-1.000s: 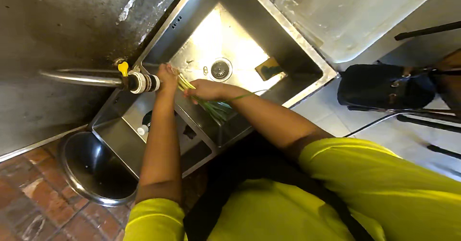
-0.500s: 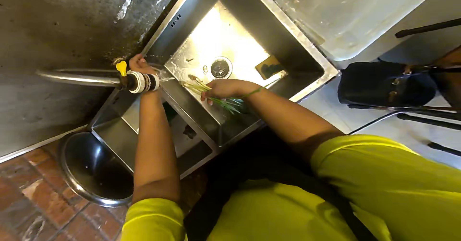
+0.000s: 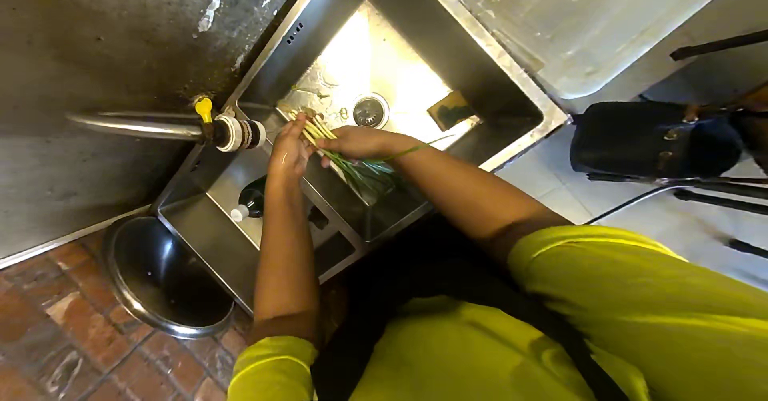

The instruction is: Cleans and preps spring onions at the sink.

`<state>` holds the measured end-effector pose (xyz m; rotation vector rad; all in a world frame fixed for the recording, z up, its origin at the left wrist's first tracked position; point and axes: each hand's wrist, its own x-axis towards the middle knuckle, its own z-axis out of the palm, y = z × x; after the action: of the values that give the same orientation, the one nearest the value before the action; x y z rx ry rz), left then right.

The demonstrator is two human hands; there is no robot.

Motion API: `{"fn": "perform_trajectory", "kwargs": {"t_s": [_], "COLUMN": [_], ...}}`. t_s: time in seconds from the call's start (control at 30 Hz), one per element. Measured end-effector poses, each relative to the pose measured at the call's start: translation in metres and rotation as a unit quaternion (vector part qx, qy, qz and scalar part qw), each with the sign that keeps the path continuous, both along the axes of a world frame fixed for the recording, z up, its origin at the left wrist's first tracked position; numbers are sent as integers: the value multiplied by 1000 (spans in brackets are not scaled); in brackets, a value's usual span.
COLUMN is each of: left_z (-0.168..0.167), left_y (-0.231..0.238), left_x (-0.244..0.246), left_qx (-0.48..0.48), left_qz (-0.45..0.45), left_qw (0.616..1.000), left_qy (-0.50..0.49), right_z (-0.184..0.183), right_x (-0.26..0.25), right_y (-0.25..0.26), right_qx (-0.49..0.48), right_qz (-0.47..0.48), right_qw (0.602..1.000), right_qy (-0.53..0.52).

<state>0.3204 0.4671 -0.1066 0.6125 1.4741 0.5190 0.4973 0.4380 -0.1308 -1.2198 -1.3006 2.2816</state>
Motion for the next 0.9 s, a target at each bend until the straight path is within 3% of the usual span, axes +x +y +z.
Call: {"fn": "perform_trajectory", "kwargs": {"t_s": [0.1, 0.23, 0.37, 0.43, 0.53, 0.63, 0.77, 0.9], "left_z": [2, 9, 17, 17, 16, 14, 8, 10], "left_y": [-7, -16, -19, -19, -16, -18, -21, -25], "left_x": [2, -4, -8, -7, -2, 0, -5, -16], "left_qx": [54, 96, 118, 122, 145, 169, 178, 162], "left_qz": [91, 62, 45, 82, 101, 64, 57, 41], "left_qw": [994, 992, 991, 988, 975, 965, 970, 978], "left_qy": [-17, 55, 39, 54, 132, 189, 154, 123], "right_z": [-6, 8, 13, 23, 32, 27, 18, 6], "right_x": [-11, -31, -44, -48, -51, -50, -40, -33], "right_y": [3, 9, 16, 17, 19, 21, 17, 19], "right_qx": [10, 0, 123, 150, 116, 35, -53, -63], "right_qz": [-42, -107, -138, -147, -154, -174, -212, -238], "right_qw": [999, 994, 983, 978, 980, 984, 975, 968], "right_qy": [19, 0, 11, -5, -49, -30, 45, 53]}}
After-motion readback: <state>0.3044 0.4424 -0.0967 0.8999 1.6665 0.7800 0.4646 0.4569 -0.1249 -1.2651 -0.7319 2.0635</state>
